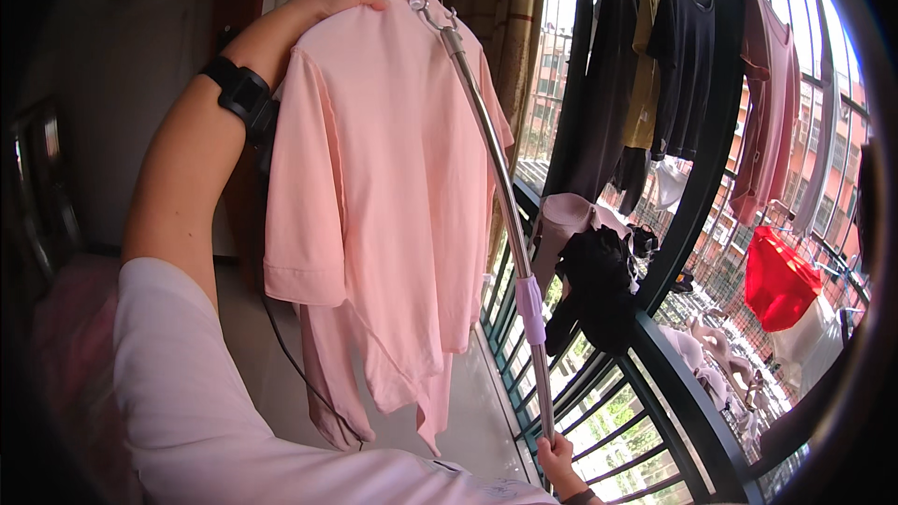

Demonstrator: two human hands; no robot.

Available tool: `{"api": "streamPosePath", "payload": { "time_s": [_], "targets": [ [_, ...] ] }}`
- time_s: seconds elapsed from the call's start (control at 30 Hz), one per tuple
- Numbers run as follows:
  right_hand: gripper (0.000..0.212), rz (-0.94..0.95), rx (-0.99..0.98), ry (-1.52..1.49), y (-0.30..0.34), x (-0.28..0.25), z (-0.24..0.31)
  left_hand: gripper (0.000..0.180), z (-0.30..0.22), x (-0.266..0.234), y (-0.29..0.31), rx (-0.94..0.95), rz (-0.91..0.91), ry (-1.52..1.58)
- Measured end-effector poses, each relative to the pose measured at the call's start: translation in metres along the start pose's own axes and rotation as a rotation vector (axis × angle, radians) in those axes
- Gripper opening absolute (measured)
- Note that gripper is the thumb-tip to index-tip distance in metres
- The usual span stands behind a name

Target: The person carries a bundle of clothes to a balcony, places individual items on hangers, and uses a reacher pole to hang them on an elevated rack.

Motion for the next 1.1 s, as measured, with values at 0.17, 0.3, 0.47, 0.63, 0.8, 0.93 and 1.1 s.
{"api": "streamPosePath", "payload": {
  "time_s": [0.17, 0.3, 0.47, 0.63, 0.8, 0.93, 1.1],
  "targets": [
    [0.022, 0.122, 0.241, 0.050, 0.004, 0.043, 0.003, 0.019, 0.081, -0.032, 0.025, -0.026, -0.049, -0.025],
    [0.024, 0.046, 0.285, -0.129, -0.036, 0.074, 0.046, 0.016, 0.133, -0.008, 0.086, -0.079, -0.093, 0.133],
    [0.013, 0.258, 0.010, -0.383, -0.130, 0.154, 0.191, 0.017, 0.183, 0.056, 0.162, -0.077, -0.143, 0.139],
    [0.035, 0.515, -0.180, -0.450, -0.195, 0.269, 0.341, 0.017, 0.220, 0.108, 0.224, -0.156, -0.193, -0.056],
    [0.032, 0.505, -0.358, -0.372, -0.236, 0.358, 0.389, 0.014, 0.241, 0.141, 0.248, -0.224, -0.195, -0.036],
    [0.027, 0.624, -0.323, -0.358, -0.257, 0.400, 0.367, 0.012, 0.256, 0.169, 0.257, -0.268, -0.233, -0.091],
    [0.022, 0.577, -0.370, -0.208, -0.316, 0.404, 0.344, 0.014, 0.277, 0.180, 0.250, -0.227, -0.371, 0.061]
  ]
}}
Point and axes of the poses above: each hand's wrist, its own y-axis away from the middle knuckle, its own x-axis out of the palm, z = x × y, the point moved 3 cm from there along -y, towards the middle knuckle, and after that the axes turned 4 degrees about -z, right-handed, at the moved point
